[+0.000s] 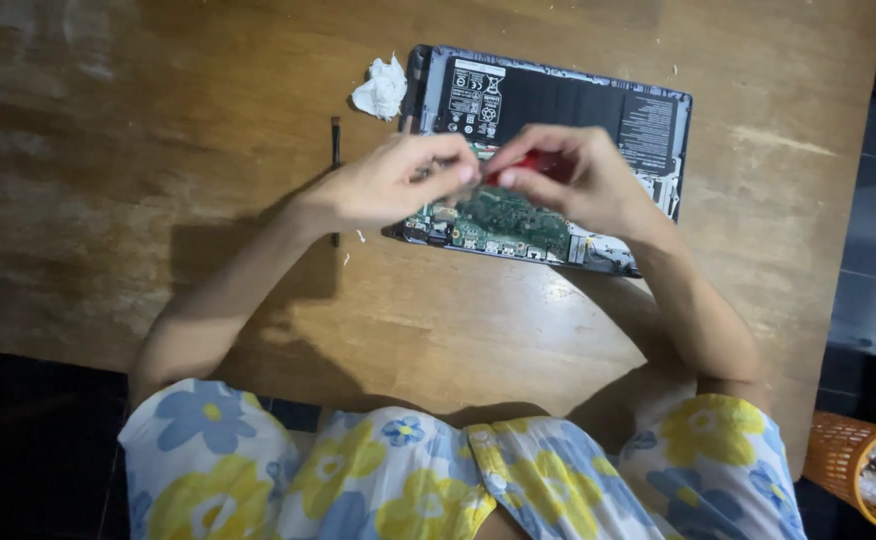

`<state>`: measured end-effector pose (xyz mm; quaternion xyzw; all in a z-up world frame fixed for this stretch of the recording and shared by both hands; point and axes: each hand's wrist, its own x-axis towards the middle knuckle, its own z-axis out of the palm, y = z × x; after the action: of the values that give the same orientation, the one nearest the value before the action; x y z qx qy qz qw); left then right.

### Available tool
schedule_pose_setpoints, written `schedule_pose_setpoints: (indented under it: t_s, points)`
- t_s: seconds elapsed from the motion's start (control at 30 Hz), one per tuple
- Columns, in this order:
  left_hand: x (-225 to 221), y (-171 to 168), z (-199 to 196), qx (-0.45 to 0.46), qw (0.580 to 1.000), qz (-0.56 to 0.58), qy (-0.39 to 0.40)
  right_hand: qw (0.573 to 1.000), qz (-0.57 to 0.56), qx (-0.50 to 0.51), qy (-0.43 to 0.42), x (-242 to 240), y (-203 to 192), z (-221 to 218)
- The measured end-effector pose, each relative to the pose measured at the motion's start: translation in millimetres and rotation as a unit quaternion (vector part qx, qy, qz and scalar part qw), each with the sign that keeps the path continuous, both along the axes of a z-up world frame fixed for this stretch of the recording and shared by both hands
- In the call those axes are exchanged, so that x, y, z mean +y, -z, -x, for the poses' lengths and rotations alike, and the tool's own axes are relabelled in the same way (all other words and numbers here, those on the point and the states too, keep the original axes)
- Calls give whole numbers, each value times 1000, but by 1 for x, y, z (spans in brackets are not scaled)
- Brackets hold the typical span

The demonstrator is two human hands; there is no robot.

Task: The person is disassembling and reassembling a laptop, specifically focusing on removing and then reinstalling the internal battery using a screwdriver.

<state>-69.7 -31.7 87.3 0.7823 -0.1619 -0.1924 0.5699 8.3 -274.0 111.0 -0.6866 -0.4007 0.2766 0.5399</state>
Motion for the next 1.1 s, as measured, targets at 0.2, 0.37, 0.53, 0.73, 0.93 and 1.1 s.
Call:
schedule_pose_setpoints:
  t_s: [0.2, 0.37, 0.53, 0.73, 0.93, 1.1]
  points:
    - [-10, -9, -5, -111, 990, 67, -52, 996, -9, -49, 74, -17, -15, -7]
    - [-22, -31, 7, -97, 988, 63, -106, 991, 27, -115, 66, -22, -20, -3]
    - [-24, -36, 13, -108, 983, 58, -138, 983, 9, -174, 62, -19, -21, -1]
    - [-25, -29, 10, -167, 974, 23, -153, 974, -16, -221, 58, -17, -21, 0]
    - [-25, -27, 11, -169, 973, 6, -155, 966, -28, -254, 49, -14, -21, 2]
    - [-23, -22, 9, -170, 974, 2, -147, 964, -28, -261, 49, -12, -21, 3]
